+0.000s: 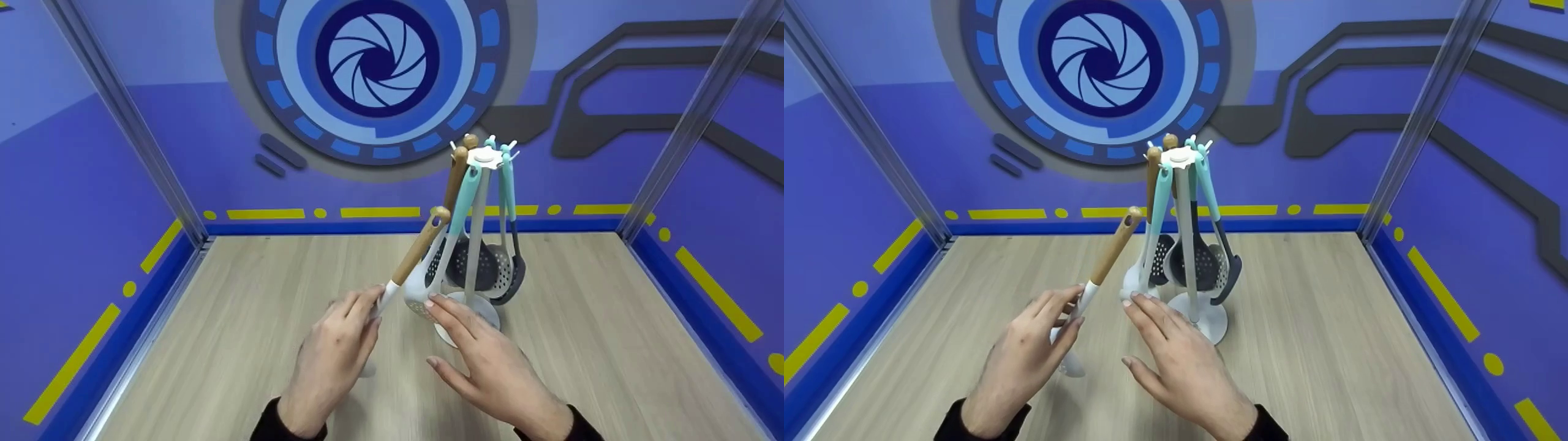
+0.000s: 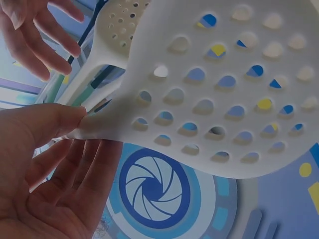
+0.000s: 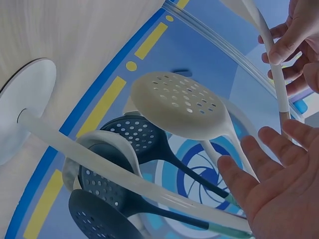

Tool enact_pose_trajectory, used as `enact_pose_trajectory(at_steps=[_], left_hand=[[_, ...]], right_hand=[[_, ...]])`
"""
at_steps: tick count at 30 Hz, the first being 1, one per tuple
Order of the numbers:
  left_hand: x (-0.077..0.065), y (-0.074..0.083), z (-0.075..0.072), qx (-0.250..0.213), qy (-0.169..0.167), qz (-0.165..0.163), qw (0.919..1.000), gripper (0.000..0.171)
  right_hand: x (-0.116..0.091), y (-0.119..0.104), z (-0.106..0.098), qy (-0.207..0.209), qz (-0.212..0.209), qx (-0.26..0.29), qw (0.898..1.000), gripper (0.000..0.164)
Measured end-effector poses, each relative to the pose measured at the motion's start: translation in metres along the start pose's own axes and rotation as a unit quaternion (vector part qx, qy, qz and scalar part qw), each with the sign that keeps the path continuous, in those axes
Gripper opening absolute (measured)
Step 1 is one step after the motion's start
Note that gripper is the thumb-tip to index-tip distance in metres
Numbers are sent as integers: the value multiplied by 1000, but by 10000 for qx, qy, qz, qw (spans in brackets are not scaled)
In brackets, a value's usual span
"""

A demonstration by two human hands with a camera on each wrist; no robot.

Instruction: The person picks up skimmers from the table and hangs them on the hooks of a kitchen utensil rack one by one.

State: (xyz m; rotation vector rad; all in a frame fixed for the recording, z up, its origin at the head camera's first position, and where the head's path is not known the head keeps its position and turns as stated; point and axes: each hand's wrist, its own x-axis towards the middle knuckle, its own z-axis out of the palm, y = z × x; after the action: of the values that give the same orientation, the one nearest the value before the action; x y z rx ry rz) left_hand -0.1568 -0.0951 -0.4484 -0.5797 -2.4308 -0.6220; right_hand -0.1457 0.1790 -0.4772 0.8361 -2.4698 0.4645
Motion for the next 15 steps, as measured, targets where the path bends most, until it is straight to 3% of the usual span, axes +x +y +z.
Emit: enact_pose_trajectory(at_steps=[15], left_hand=[[-4, 15, 10, -323, -119, 229, 9991, 51]], right_hand=[[4, -2, -1, 71, 87, 169, 9998, 95]])
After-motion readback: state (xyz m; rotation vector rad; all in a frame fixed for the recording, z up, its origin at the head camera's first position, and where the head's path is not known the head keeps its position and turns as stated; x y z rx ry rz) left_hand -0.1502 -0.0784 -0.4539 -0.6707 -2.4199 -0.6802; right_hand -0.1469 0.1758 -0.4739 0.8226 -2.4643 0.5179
